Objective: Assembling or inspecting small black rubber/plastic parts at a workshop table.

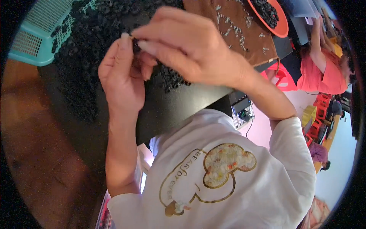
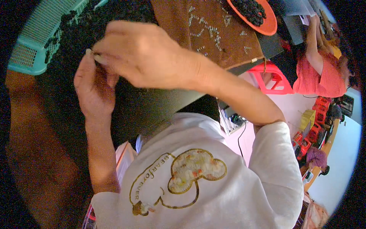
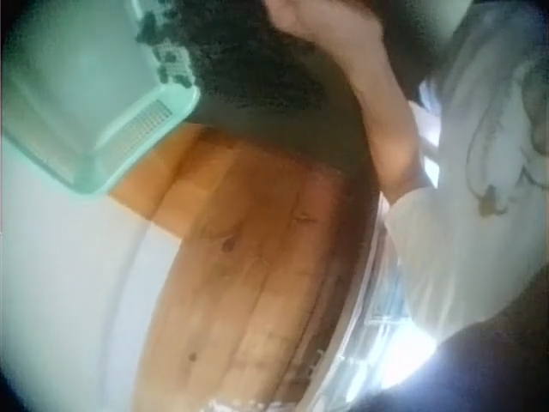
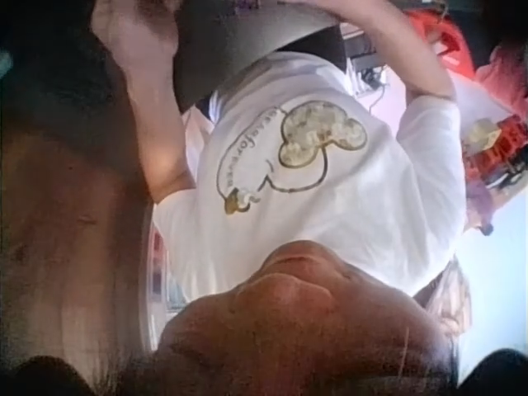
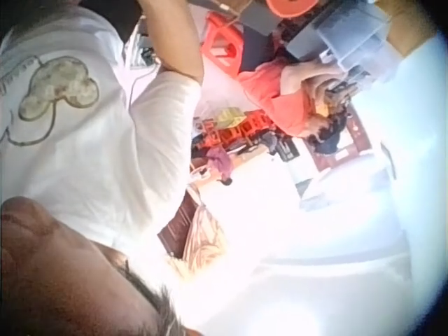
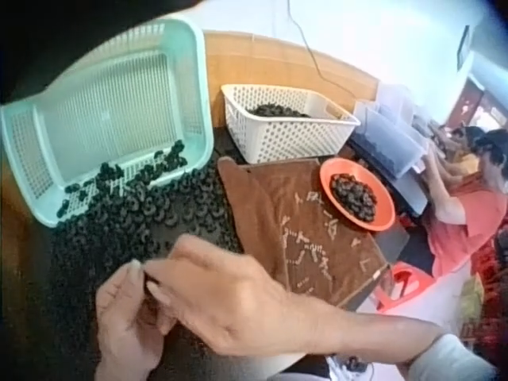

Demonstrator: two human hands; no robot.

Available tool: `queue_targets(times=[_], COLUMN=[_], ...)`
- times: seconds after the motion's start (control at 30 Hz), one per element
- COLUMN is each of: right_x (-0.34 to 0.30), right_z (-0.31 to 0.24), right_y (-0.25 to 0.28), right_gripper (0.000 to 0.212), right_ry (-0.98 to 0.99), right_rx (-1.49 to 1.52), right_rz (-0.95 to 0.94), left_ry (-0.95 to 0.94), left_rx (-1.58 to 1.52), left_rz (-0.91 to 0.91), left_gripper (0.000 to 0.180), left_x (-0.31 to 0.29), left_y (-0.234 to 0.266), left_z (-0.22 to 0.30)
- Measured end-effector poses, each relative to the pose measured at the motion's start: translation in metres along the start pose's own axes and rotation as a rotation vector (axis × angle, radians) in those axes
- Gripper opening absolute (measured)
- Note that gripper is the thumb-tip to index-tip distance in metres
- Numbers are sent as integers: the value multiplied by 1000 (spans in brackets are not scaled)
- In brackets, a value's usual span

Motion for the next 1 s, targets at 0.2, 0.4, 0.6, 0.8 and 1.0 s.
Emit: queue_targets(times=[0.2,0.4,0.6,0.8,1.0], right_x=[22,11,24,34,42], right_z=[6,15,29,85,88], right_y=[12,1,23,31,9], right_gripper=[13,15,27,14,15], right_ry=[-131,-147,-472,-3,35], right_rx=[237,94,98,-294,-415], right_rz=[-196,-136,-71,-264,-500], left_ry=[21,51,-2,-58,-84], left_rx=[-12,-16,-25,-65,-123], left_rz=[-148,-72,54,136,156], left_gripper=[28,29,27,32,28], left_x=[7,3,6,11,13], left_y=[3,-2,14,14,21], left_z=[3,1,9,19,21])
Point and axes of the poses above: each hand's wrist, its own x-axis towards the middle knuckle, its own y-axis out of the back of the hand, z = x × y, the point moved 3 cm from there along x, towards the middle knuckle, and after that the axes turned 13 degrees about z, right-handed, at the moved point
